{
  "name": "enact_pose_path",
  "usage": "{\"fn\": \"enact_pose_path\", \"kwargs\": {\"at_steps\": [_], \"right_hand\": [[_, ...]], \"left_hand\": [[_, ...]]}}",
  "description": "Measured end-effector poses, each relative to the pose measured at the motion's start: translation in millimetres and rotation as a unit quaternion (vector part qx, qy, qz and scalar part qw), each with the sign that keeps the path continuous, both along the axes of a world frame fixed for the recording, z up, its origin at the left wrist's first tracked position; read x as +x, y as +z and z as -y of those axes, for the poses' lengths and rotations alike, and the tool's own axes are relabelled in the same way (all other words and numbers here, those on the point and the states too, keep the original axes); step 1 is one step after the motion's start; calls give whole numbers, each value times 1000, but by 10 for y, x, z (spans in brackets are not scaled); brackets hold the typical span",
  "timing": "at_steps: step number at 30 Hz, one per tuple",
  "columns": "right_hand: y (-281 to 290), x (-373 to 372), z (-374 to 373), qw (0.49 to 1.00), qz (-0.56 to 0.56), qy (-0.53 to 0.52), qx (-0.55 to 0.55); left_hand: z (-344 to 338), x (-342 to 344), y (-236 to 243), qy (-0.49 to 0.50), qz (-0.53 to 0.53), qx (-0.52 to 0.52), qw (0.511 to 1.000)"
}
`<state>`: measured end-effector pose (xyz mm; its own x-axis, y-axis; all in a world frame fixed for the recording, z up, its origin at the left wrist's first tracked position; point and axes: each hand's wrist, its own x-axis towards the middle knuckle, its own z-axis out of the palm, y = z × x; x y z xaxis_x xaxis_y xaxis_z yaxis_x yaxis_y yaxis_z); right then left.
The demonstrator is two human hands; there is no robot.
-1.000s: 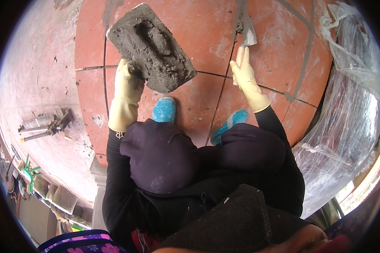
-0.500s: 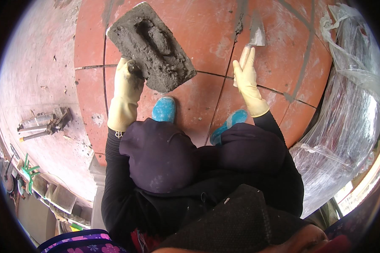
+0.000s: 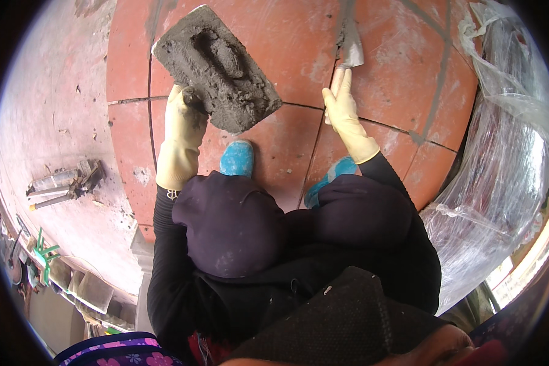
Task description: The person scoops cement from a hawk with a trowel and applies it into the gaps between red floor tiles, smoothing the joints. The person works methodically along the tile seams, filling and leveling the grout lines.
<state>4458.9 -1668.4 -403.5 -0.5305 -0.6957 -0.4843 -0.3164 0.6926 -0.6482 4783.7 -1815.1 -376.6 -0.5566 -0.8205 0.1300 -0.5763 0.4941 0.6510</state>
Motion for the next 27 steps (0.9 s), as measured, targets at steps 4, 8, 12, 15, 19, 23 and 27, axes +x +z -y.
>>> {"fn": "enact_pose_path", "kwargs": {"at_steps": [4, 8, 12, 15, 19, 23, 27], "right_hand": [[50, 26, 25, 995, 94, -25, 7], [41, 36, 30, 995, 82, -18, -51], [47, 22, -9, 998, 39, -39, 30], [23, 23, -15, 997, 68, -20, -13], [-58, 23, -31, 999, -18, 41, 13], [-126, -17, -74, 999, 39, 1, 17], [-114, -32, -64, 999, 48, 3, -3]], "left_hand": [[-17, -28, -62, 38, -50, 20, 998], [6, -64, 20, 39, -62, 47, 996], [-18, -63, 180, 24, -15, -15, 999], [-14, -112, 181, 12, -1, -36, 999], [-10, -124, 93, 157, -385, 347, 841], [-34, -51, 66, 10, -25, -6, 1000], [-64, -101, 24, 176, -398, 384, 814]]}}
